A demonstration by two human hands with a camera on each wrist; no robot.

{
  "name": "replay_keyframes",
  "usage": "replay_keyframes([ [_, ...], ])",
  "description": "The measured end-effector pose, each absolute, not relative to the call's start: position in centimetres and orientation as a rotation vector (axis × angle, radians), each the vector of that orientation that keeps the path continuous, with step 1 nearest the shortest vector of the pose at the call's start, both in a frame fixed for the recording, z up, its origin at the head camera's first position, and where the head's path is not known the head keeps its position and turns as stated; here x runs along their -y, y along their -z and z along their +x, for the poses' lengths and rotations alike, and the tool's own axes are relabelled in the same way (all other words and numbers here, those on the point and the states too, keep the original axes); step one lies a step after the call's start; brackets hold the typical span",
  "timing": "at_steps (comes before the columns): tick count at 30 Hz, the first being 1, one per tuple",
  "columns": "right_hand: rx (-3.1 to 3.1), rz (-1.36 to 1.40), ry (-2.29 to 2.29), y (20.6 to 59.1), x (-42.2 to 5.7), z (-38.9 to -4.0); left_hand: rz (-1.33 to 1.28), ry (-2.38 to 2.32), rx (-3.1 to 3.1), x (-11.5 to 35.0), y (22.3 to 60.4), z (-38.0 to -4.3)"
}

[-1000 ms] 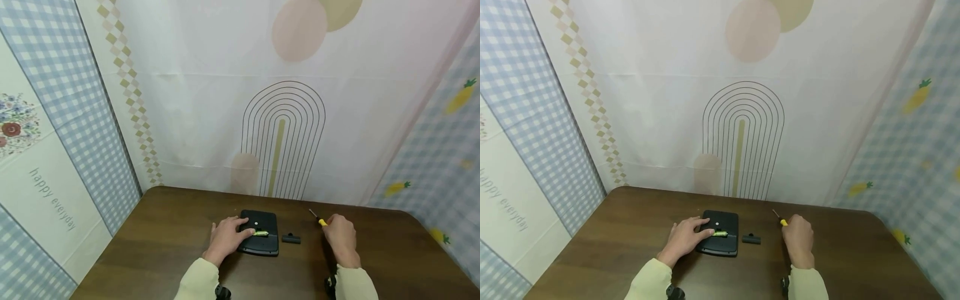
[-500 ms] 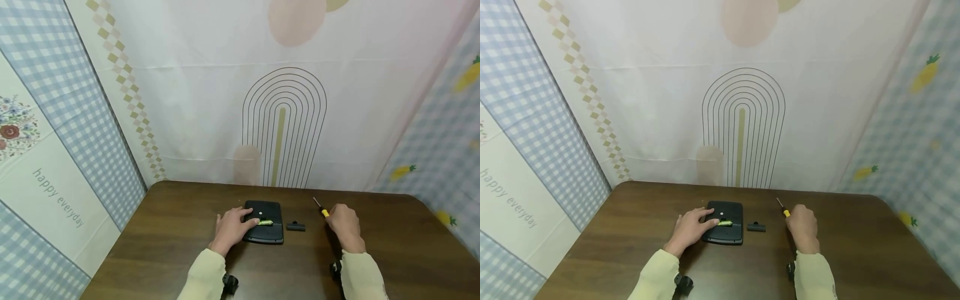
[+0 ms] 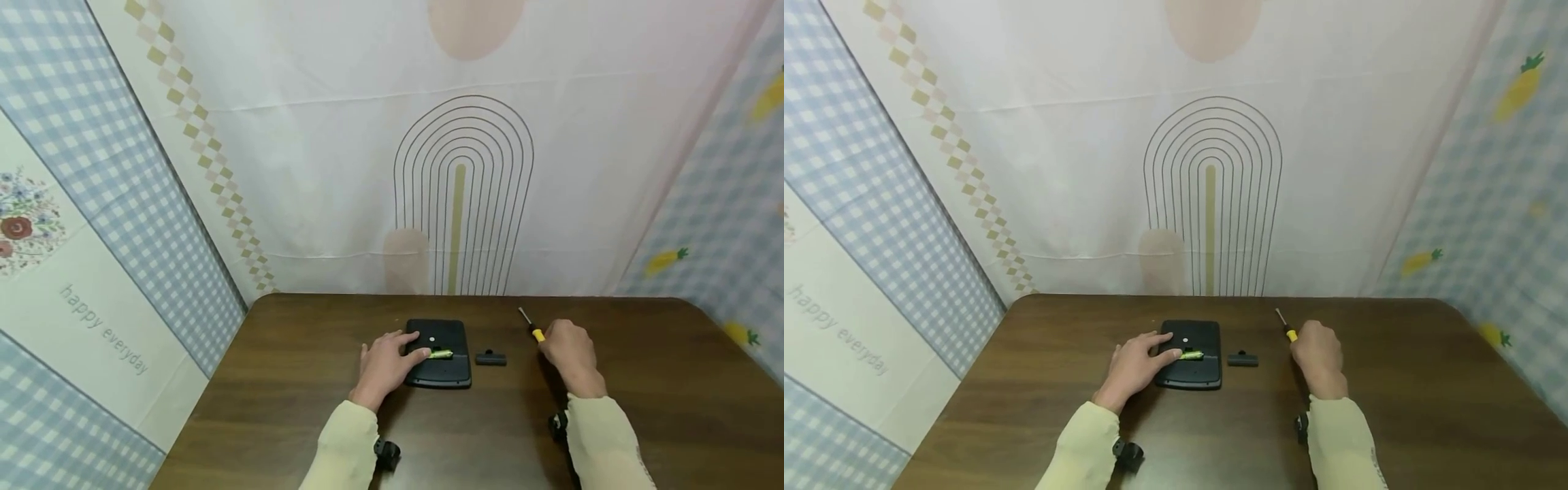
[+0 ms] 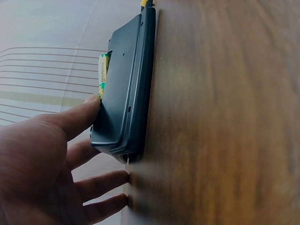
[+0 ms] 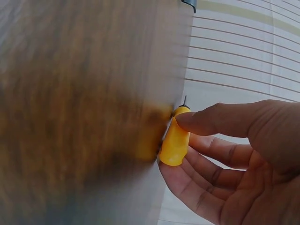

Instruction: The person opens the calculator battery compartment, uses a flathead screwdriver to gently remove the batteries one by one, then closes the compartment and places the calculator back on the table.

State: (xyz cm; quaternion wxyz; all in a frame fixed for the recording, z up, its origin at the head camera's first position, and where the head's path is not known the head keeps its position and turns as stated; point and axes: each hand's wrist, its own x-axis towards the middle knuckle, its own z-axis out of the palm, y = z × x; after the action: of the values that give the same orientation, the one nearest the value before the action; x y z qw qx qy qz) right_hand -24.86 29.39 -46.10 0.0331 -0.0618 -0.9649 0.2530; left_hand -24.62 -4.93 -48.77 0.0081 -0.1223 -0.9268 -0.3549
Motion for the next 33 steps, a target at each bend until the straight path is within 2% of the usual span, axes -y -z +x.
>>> replay_keyframes([
  [33, 3.032, -0.203, -0.777, 45.0, -29.2, -25.7, -0.339, 1.141, 2.868, 4.6, 48.0, -24.8],
])
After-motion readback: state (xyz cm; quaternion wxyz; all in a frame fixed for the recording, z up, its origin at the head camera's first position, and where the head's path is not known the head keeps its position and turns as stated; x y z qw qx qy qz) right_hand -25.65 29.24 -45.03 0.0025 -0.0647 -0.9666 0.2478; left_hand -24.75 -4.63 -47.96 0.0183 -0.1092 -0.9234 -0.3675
